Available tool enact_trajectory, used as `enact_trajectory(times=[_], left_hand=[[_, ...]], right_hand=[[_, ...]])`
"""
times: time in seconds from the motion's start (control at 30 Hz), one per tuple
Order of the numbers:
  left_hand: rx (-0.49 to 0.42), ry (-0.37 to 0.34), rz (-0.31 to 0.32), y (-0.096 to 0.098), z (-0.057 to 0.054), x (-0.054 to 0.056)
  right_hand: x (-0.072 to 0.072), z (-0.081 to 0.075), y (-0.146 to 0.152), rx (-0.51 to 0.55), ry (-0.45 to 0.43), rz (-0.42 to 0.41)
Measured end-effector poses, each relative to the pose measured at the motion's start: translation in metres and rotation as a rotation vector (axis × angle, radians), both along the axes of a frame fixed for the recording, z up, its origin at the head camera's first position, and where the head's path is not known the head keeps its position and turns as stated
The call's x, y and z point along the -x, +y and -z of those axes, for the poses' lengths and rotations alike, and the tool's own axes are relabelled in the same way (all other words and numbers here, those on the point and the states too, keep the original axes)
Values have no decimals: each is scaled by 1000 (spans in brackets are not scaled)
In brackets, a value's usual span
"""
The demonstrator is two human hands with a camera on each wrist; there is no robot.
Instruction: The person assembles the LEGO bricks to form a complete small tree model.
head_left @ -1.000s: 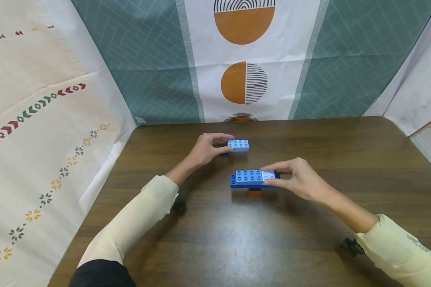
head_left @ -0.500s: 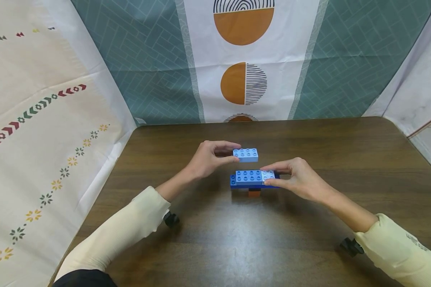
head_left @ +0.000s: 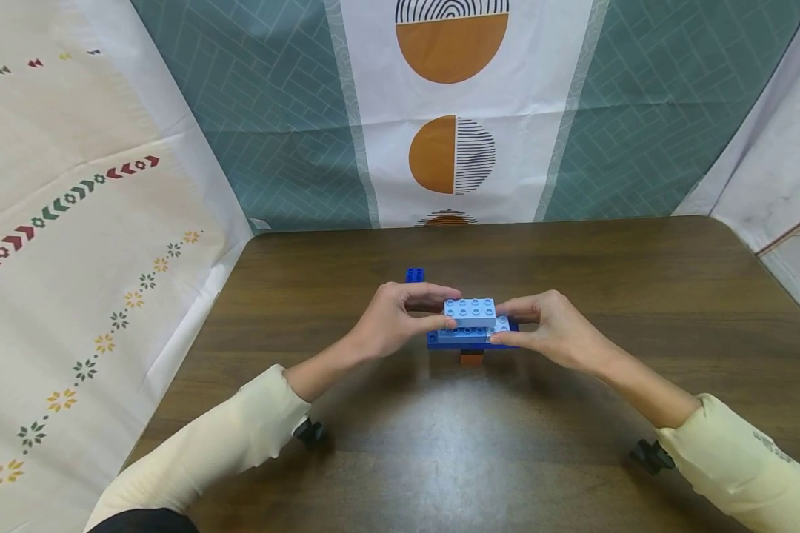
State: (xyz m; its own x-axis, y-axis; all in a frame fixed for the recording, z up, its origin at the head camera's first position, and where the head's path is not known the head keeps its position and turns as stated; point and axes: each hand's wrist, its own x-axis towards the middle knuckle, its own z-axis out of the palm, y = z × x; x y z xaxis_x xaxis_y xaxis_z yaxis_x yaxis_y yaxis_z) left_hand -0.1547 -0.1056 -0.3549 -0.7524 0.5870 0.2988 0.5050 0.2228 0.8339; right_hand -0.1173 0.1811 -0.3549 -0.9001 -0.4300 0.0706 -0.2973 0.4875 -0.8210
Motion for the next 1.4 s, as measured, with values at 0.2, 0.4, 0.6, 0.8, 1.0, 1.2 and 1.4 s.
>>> enact_trajectory(times=[0.2,0.4,0.6,0.8,1.0,1.2,1.4], left_hand=[[15,24,3,2,5,-6],[33,66,7,4,7,-10],[35,82,-3,4,11,-12],[16,83,-7,5,14,-12],[-4,80,-7,6,17,-14],[-13,72,-19,7,22,-15],[-10,80,-20,7,24,-14]], right_hand=[[1,0,0,0,-18,9],[1,1,0,-10,-28,19],[2,1,0,-14,-27,16],[1,1,0,-5,-34,13],[1,2,0,-2,-28,13],[0,4,1,1,-15,13],[0,5,1,-6,-23,12]])
